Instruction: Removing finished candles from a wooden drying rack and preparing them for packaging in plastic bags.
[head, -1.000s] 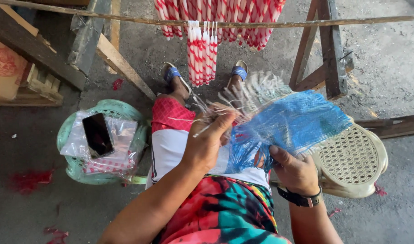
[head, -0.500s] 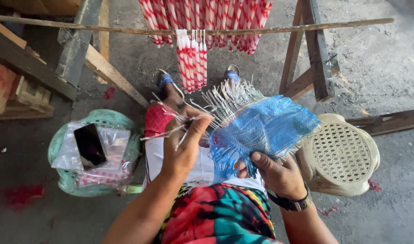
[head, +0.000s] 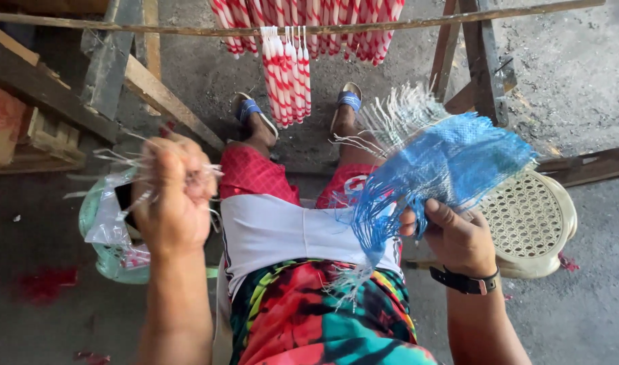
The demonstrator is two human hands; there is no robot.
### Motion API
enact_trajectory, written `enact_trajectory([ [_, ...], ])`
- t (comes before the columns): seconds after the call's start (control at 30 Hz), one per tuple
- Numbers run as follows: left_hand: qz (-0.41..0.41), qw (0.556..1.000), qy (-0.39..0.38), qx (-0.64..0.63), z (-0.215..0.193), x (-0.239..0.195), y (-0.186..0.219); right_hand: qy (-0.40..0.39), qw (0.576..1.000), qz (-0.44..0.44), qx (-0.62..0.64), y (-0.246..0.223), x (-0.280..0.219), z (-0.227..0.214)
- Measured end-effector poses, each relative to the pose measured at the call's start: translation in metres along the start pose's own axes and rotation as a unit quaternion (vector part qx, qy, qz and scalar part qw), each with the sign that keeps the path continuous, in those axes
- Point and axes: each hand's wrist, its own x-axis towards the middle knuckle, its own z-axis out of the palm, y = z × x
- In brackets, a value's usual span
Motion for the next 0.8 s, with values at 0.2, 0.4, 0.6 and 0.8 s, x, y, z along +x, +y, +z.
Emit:
enact_trajectory([
  [0.2,-0.065,0.991,-0.065,-0.100,0.014,-0.009,-0.019,-0.013,0.999,0.040,0.021,-0.006,0.011,-0.017],
  [0.4,-0.213,0.942,-0.152,-0.211,0.011,-0.020,-0.028,0.108,0.993,0.014,0.053,-0.041,0.036,-0.058],
  [0.6,-0.259,0.938,-0.154,-0.169,0.011,-0.026,-0.037,0.223,0.961,-0.026,0.159,-0.004,0.070,-0.233],
  [0.8,-0.285,0.942,-0.132,-0.117,0.016,-0.033,-0.048,0.230,0.946,0.081,0.213,0.086,0.071,-0.417],
])
